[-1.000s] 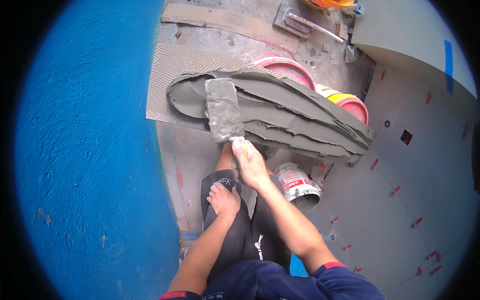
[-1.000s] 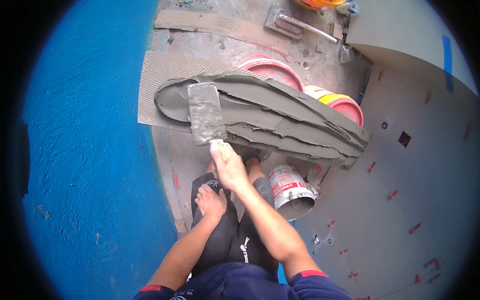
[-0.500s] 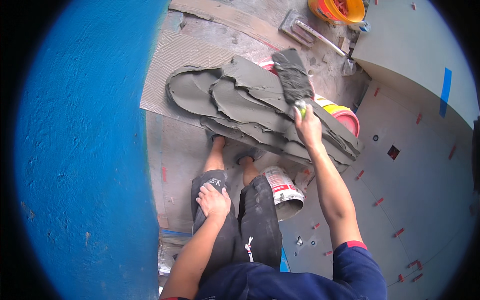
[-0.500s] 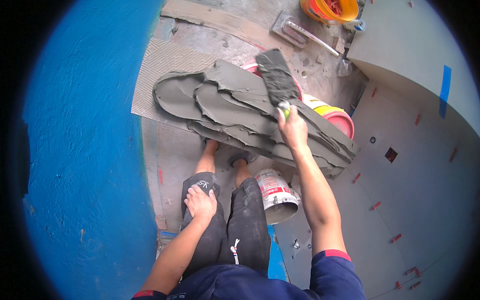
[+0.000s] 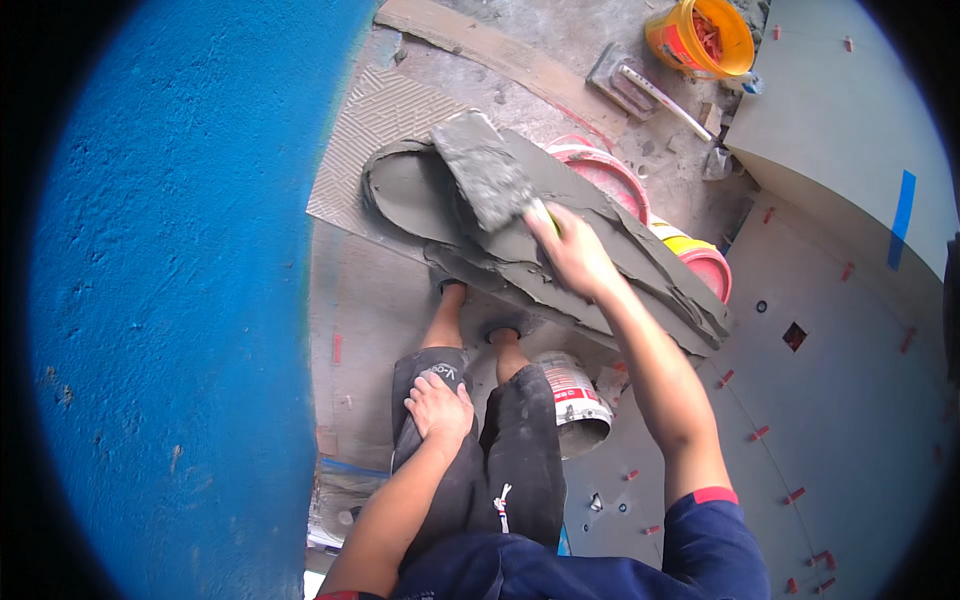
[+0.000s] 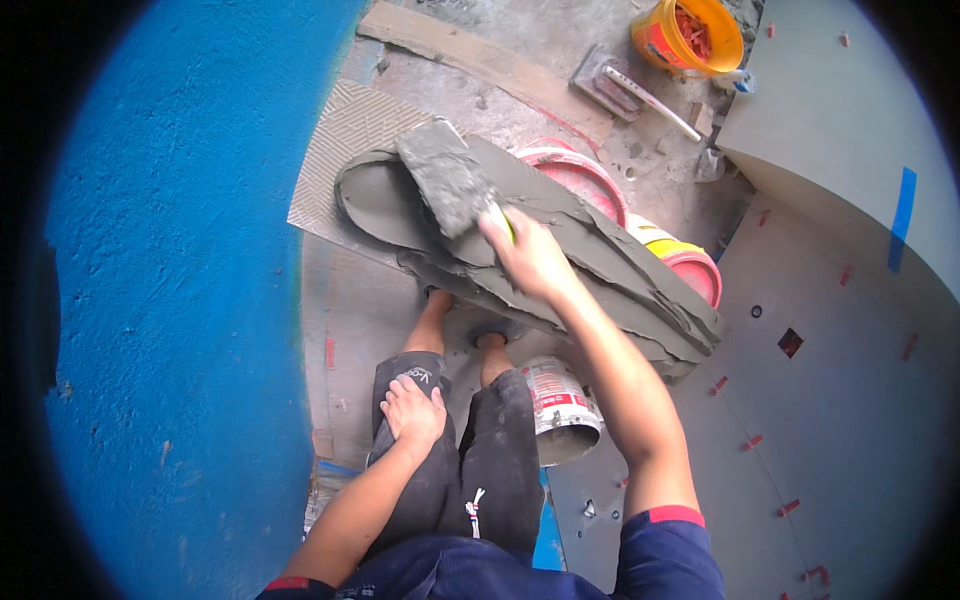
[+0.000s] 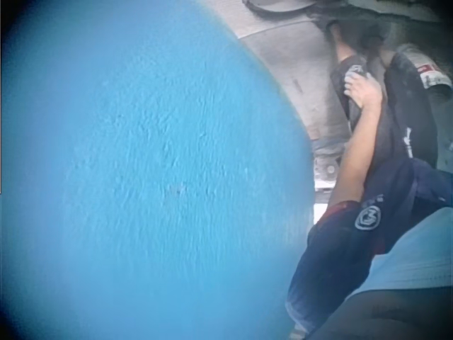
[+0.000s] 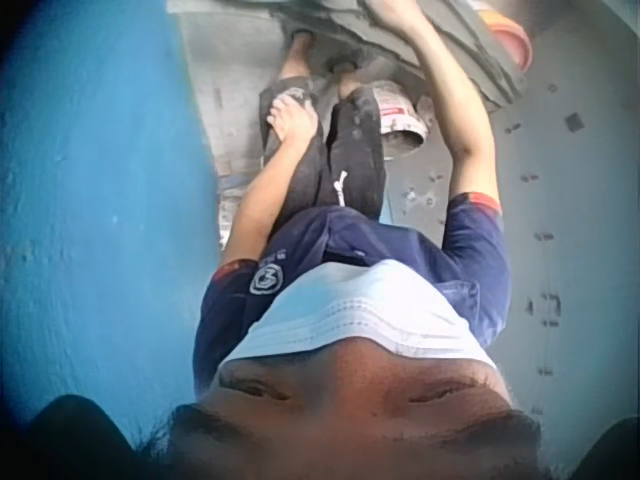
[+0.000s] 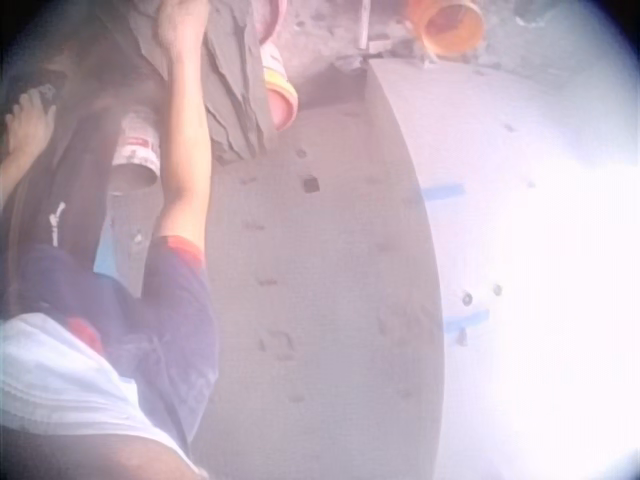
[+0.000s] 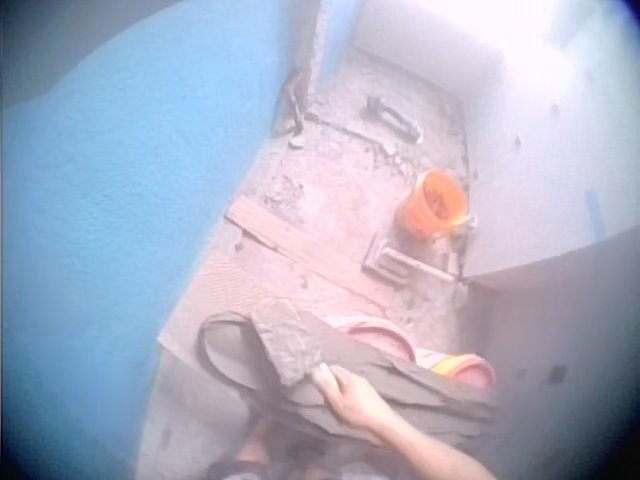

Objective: The person scoops gray adhesive from a bucket and spreads it onto a large rectangular tile using a notched trowel. They create uniform ridges across the tile surface in preparation for installation.

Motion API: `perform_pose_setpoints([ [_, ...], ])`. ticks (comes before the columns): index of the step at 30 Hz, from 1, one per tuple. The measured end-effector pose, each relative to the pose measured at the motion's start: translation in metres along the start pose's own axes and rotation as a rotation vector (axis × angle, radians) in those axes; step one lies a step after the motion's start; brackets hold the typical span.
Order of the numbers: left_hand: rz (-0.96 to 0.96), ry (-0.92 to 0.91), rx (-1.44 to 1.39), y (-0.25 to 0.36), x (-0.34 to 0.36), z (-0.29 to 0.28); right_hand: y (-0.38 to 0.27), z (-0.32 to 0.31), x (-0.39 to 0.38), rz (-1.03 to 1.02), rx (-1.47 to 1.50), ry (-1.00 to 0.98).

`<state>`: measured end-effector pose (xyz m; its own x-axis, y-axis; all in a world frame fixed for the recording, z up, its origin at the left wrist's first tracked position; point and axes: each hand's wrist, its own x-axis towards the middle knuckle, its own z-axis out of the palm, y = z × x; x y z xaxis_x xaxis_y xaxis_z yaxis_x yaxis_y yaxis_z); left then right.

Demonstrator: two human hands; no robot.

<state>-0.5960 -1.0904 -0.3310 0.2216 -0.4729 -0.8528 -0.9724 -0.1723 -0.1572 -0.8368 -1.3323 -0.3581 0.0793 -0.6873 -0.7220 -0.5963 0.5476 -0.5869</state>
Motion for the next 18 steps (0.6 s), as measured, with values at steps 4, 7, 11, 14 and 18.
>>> perform_pose_setpoints([
  [4, 0.013, -0.007, -0.009, 0.001, 0.002, -0.002, 0.010, -0.002, 0.070, 0.003, -0.070, 0.186],
  [7, 0.010, -0.007, -0.015, 0.001, 0.001, 0.000, 0.024, -0.011, 0.084, 0.046, -0.156, 0.390],
  [11, -0.033, 0.038, -0.044, -0.009, -0.006, 0.013, 0.044, 0.011, 0.011, 0.117, 0.006, 0.373],
  [14, -0.015, 0.037, -0.077, -0.008, -0.006, 0.012, 0.106, 0.065, -0.061, 0.005, 0.349, 0.371],
  [18, -0.033, -0.011, -0.071, -0.007, -0.008, 0.011, 0.043, 0.147, -0.076, 0.396, 1.167, 0.141],
])
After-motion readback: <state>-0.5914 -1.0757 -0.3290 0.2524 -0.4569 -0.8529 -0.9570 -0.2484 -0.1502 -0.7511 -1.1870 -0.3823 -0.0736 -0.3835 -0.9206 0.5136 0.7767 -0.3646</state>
